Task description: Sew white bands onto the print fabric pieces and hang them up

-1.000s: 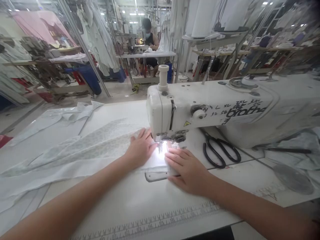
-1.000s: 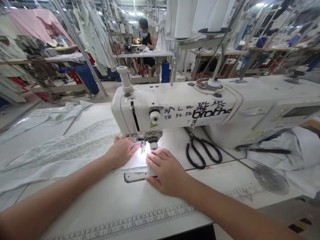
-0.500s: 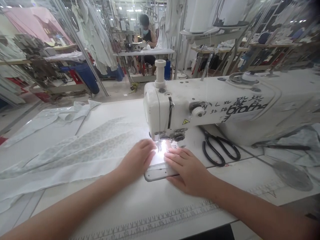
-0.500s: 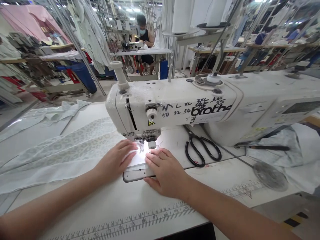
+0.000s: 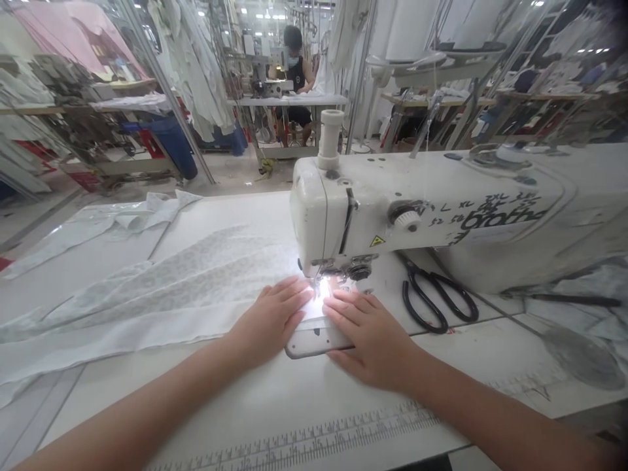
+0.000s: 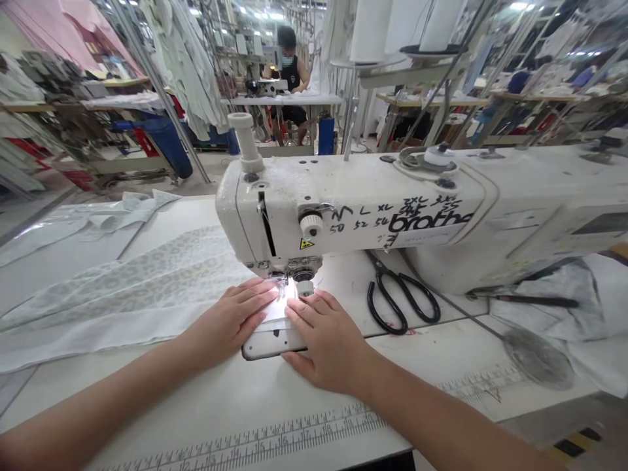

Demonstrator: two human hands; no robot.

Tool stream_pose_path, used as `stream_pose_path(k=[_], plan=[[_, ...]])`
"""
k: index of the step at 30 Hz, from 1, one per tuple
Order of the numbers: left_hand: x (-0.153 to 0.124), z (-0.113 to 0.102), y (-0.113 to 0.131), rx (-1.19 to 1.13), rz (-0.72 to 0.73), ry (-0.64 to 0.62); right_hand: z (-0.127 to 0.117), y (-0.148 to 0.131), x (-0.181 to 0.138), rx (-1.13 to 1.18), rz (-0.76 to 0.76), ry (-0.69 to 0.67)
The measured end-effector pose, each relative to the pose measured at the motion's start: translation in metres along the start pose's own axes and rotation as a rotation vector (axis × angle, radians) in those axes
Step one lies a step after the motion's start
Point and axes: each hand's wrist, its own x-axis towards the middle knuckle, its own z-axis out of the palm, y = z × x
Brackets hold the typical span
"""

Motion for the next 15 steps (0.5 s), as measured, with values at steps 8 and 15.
stream_pose_path(k=[8,15], plan=[[-0.0011,-0.0022,0.0024,-0.017,0.136,-0.006,-0.0011,-0.002,0.0009,-0.004,0.002,0.0],[0.0004,-0.0067,-0.0008,-0.094,0.16,-0.024,0.0006,-0.0002,-0.0011,-0.002,-0.003,0.01]])
